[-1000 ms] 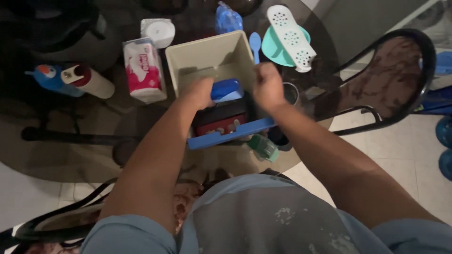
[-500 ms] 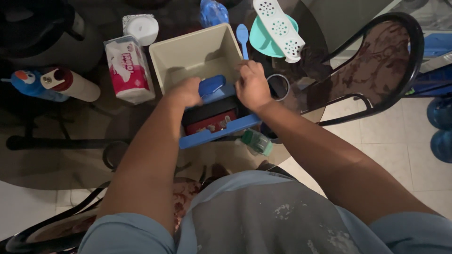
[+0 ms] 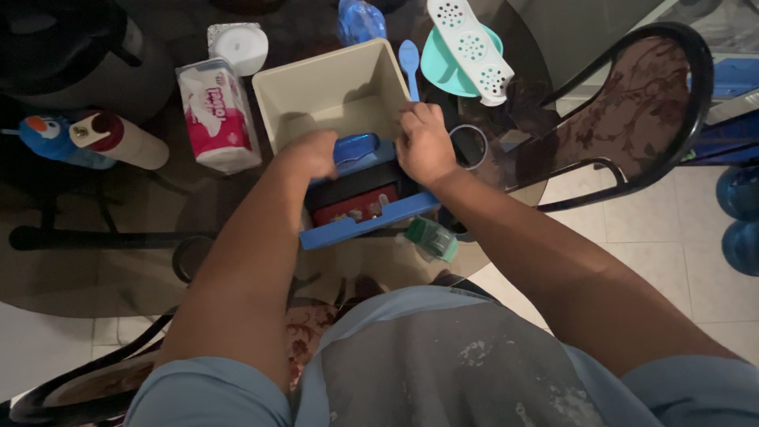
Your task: Organize miscellaneous kitchen and household items into a bin and place the bin and other items into storage cabinets.
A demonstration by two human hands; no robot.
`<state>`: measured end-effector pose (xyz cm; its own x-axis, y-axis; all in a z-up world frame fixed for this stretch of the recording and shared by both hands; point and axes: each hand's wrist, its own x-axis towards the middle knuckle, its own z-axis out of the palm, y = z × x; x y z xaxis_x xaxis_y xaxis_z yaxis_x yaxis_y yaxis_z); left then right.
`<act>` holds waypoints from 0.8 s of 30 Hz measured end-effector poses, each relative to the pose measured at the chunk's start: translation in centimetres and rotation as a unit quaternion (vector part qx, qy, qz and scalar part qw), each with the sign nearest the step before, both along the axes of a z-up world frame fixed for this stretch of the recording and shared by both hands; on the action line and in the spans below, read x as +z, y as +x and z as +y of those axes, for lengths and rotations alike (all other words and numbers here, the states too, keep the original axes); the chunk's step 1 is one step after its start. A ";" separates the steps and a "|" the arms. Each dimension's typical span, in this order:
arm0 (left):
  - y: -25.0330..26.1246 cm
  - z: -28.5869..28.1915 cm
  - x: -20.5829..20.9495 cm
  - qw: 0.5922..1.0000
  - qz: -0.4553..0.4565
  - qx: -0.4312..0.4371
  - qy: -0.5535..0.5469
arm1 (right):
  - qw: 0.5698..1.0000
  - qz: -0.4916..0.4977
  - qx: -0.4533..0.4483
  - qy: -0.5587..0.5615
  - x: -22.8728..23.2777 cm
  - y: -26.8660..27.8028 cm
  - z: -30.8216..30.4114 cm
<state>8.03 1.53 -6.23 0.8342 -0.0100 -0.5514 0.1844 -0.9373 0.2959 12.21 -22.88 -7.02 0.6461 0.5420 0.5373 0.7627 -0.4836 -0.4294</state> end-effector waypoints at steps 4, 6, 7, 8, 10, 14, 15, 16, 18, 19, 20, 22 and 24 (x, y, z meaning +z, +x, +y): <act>0.1 0.1 -0.2 1.000 -0.003 0.003 -0.008 | 1.000 0.002 -0.006 -0.008 0.1 -0.1 0.0; 0.4 0.1 -0.6 0.997 -0.021 0.044 -0.051 | 1.000 0.000 -0.001 -0.005 0.1 -0.1 0.0; 0.2 0.1 -0.1 0.997 -0.021 0.046 -0.051 | 1.000 0.000 0.001 -0.005 0.1 -0.1 0.0; 0.0 0.0 0.4 0.995 -0.048 0.065 -0.066 | 1.000 -0.001 -0.005 -0.014 0.0 -0.1 0.0; -0.5 0.0 1.2 0.990 -0.076 0.086 -0.079 | 1.000 -0.003 -0.010 -0.022 0.1 -0.1 0.1; -1.7 -0.1 1.7 0.969 -0.167 0.136 -0.122 | 1.000 -0.006 -0.005 -0.016 0.3 0.1 0.1; -2.0 -0.1 1.6 0.957 -0.195 0.157 -0.145 | 1.000 -0.007 0.001 -0.016 0.2 0.1 0.1; -2.4 -0.2 1.6 0.957 -0.195 0.157 -0.145 | 1.000 -0.007 0.002 -0.015 0.0 0.2 0.1; -3.1 -0.3 1.6 0.929 -0.256 0.200 -0.179 | 0.993 -0.074 0.003 -0.092 -0.3 0.4 0.3; -3.6 -0.6 1.8 0.929 -0.255 0.201 -0.179 | 0.993 -0.073 0.004 -0.092 -0.1 0.3 0.3; -4.1 -0.9 1.9 0.916 -0.277 0.216 -0.194 | 0.991 -0.069 0.000 -0.112 0.1 0.2 0.3; -5.2 -1.4 2.2 0.902 -0.297 0.233 -0.208 | 0.989 -0.065 -0.003 -0.131 0.4 0.1 0.4; -6.1 -2.0 2.5 0.877 -0.328 0.234 -0.261 | 0.987 -0.090 0.016 -0.130 0.5 0.2 0.3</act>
<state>1.94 -0.46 -3.75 0.9504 0.3099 0.0258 0.1432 -0.5097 0.8484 12.38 -22.56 -6.52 0.5337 0.6949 0.4819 0.8316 -0.5348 -0.1497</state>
